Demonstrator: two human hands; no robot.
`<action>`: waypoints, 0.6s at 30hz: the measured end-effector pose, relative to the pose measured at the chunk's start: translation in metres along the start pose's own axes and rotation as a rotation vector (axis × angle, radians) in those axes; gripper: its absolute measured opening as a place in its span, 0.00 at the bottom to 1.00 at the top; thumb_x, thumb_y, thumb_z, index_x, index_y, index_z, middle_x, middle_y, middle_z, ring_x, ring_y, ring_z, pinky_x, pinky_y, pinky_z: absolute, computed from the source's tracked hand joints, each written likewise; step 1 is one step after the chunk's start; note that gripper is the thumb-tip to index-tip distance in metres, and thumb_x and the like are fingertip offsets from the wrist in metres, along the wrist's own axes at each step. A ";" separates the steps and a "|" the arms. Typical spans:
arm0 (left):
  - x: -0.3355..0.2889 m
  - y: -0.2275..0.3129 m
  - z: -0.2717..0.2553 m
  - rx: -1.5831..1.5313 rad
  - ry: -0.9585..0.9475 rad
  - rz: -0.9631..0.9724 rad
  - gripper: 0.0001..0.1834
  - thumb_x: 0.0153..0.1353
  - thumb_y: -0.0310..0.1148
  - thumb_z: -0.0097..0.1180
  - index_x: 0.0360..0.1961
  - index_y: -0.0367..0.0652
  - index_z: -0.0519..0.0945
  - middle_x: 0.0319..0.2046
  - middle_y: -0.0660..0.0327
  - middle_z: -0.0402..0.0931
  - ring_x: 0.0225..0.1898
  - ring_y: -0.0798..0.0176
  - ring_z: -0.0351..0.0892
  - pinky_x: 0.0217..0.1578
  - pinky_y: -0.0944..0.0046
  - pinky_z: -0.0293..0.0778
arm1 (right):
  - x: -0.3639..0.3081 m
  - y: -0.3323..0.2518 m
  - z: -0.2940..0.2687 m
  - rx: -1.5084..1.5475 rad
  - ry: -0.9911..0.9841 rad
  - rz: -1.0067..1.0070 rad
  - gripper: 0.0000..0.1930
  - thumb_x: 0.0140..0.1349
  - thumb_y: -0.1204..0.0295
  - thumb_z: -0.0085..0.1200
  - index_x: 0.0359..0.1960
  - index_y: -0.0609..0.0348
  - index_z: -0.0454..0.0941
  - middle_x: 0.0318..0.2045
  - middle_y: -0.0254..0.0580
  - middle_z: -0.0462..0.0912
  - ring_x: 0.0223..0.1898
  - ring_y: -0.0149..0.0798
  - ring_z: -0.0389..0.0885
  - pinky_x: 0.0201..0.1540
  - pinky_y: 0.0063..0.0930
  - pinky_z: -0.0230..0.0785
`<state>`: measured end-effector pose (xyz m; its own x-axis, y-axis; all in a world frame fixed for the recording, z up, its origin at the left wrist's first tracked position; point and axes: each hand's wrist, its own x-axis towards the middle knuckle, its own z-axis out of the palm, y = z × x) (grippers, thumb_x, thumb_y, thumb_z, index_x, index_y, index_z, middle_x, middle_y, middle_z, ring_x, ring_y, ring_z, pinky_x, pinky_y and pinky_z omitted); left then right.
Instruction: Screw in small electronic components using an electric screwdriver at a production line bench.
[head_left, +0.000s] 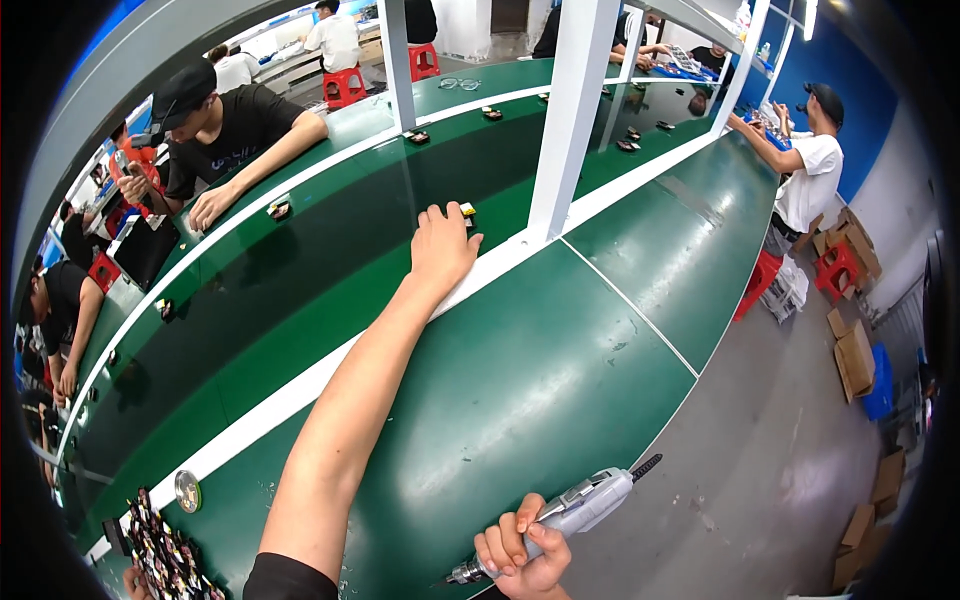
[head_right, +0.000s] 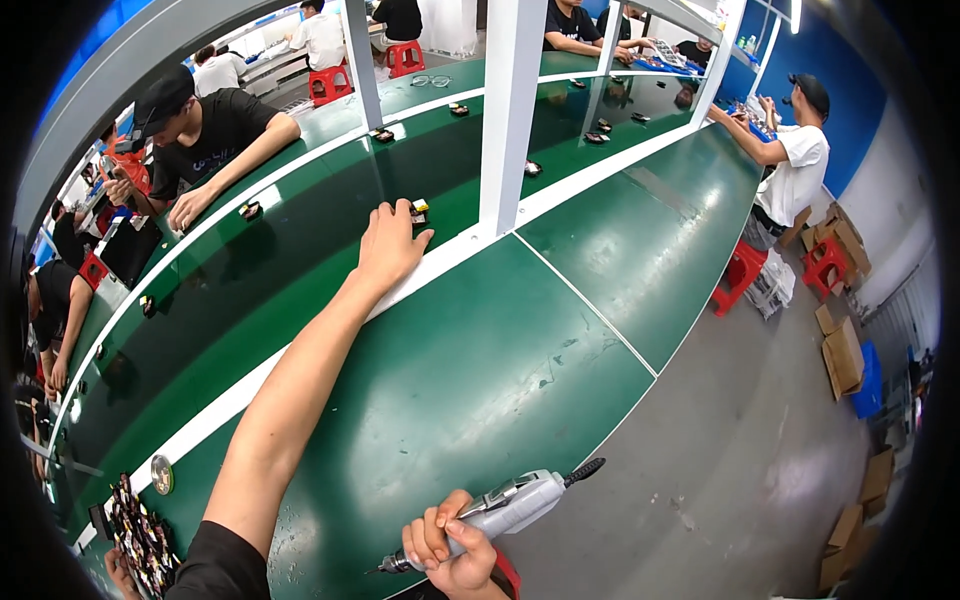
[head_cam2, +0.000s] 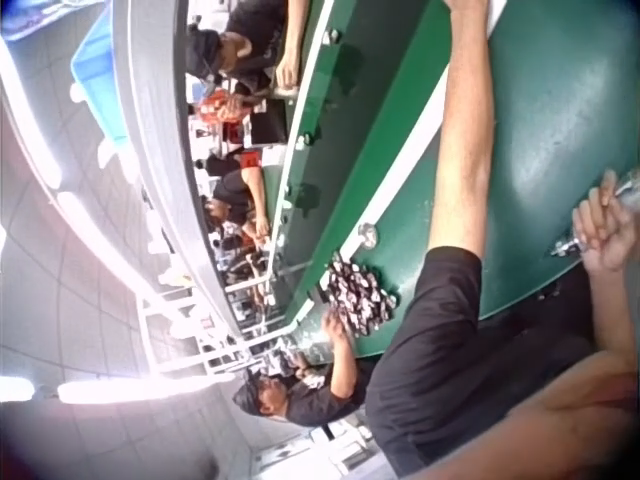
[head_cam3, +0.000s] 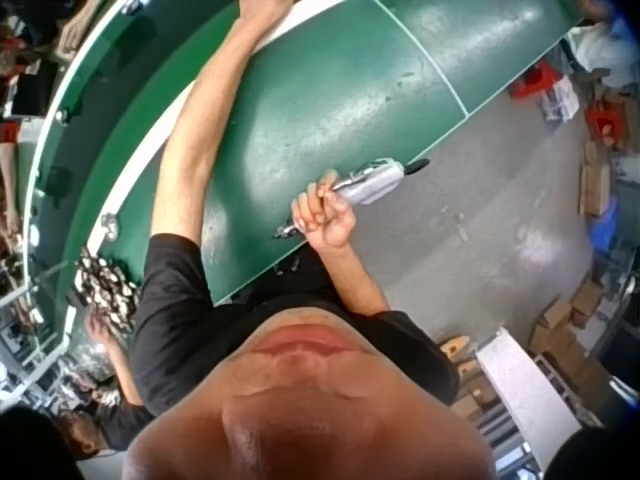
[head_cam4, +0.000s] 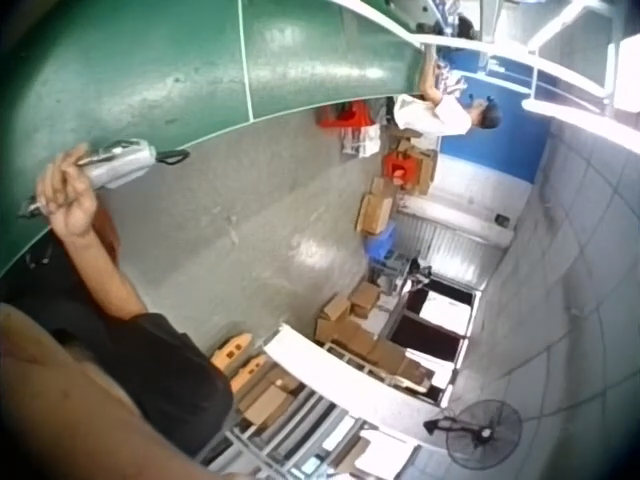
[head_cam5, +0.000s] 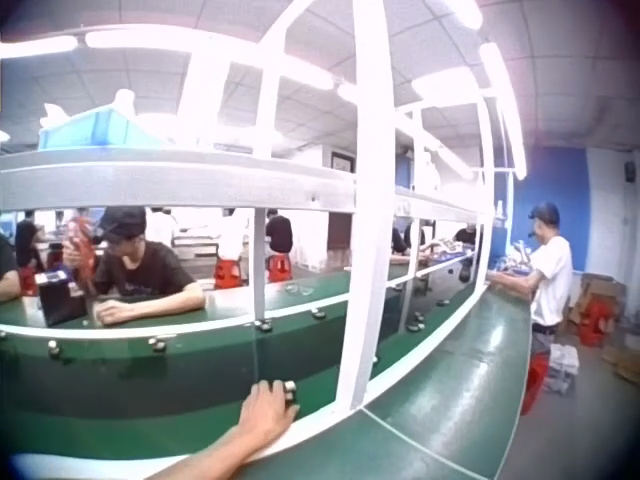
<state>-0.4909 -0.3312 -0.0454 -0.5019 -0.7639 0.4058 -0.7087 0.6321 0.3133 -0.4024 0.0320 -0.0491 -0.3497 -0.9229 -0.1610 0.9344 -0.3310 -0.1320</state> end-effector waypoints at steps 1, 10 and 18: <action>0.005 -0.005 0.002 0.027 0.025 0.036 0.24 0.53 0.40 0.63 0.44 0.35 0.70 0.39 0.44 0.72 0.46 0.44 0.72 0.45 0.50 0.73 | 0.001 0.001 0.000 0.004 -0.003 -0.001 0.07 0.63 0.67 0.47 0.35 0.56 0.67 0.14 0.34 0.61 0.13 0.30 0.57 0.20 0.26 0.58; 0.009 -0.039 -0.014 -0.086 -0.036 0.144 0.16 0.54 0.30 0.60 0.42 0.34 0.73 0.40 0.49 0.76 0.43 0.46 0.74 0.47 0.53 0.71 | -0.003 0.002 -0.004 -0.032 -0.081 0.031 0.05 0.63 0.68 0.45 0.35 0.55 0.68 0.13 0.33 0.61 0.13 0.30 0.58 0.22 0.27 0.58; -0.162 -0.015 -0.120 -0.430 -0.315 0.402 0.20 0.48 0.25 0.66 0.44 0.38 0.75 0.43 0.55 0.76 0.42 0.54 0.75 0.43 0.58 0.73 | -0.003 -0.008 -0.011 -0.082 -0.163 0.001 0.05 0.62 0.68 0.43 0.33 0.55 0.67 0.11 0.32 0.61 0.11 0.29 0.59 0.22 0.28 0.61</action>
<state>-0.3393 -0.2014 -0.0130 -0.8528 -0.4184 0.3125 -0.2081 0.8211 0.5314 -0.4095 0.0393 -0.0586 -0.3271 -0.9450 -0.0014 0.9236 -0.3193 -0.2122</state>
